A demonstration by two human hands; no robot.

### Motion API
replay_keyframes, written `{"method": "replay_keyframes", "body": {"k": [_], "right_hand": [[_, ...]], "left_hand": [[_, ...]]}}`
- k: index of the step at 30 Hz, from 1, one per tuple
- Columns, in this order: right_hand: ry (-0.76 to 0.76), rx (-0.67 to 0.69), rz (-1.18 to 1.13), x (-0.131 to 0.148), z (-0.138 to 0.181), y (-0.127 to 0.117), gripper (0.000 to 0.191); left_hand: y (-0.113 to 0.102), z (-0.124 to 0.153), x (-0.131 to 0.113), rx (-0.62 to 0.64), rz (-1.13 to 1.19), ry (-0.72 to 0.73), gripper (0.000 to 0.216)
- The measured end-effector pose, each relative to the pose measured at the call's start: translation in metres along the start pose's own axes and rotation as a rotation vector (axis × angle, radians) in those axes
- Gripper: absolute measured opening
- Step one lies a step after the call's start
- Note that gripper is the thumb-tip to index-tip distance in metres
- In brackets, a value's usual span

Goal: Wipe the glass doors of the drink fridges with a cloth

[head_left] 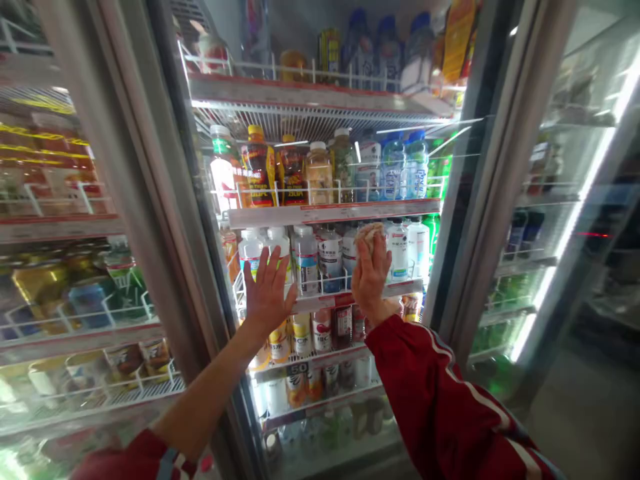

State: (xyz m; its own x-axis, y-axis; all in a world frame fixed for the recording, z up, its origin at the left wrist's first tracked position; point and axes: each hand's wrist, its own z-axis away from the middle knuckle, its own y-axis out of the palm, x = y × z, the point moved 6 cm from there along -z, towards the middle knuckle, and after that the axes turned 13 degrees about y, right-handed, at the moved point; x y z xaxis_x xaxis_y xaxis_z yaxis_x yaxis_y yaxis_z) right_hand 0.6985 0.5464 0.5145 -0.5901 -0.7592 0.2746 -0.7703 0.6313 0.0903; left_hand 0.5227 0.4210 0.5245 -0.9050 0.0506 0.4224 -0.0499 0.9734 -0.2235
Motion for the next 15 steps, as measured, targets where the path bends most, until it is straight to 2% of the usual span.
{"method": "replay_keyframes", "body": {"k": [5,8,11,15], "right_hand": [[-0.160,0.189,-0.032,0.055,0.031,0.007,0.051],[-0.249,0.248,-0.047,0.072,0.041,0.007,0.045],[-0.260,0.211,-0.058,0.063,0.031,0.006,0.044],[-0.110,0.072,-0.055,0.038,0.005,0.006,0.051]], "left_hand": [[0.001,0.002,0.000,0.013,-0.015,0.019,0.070],[-0.002,0.003,0.001,0.012,-0.029,0.026,0.068],[-0.010,0.006,0.005,-0.001,-0.038,0.015,0.069],[-0.018,0.012,0.013,0.005,-0.046,-0.006,0.071]]}}
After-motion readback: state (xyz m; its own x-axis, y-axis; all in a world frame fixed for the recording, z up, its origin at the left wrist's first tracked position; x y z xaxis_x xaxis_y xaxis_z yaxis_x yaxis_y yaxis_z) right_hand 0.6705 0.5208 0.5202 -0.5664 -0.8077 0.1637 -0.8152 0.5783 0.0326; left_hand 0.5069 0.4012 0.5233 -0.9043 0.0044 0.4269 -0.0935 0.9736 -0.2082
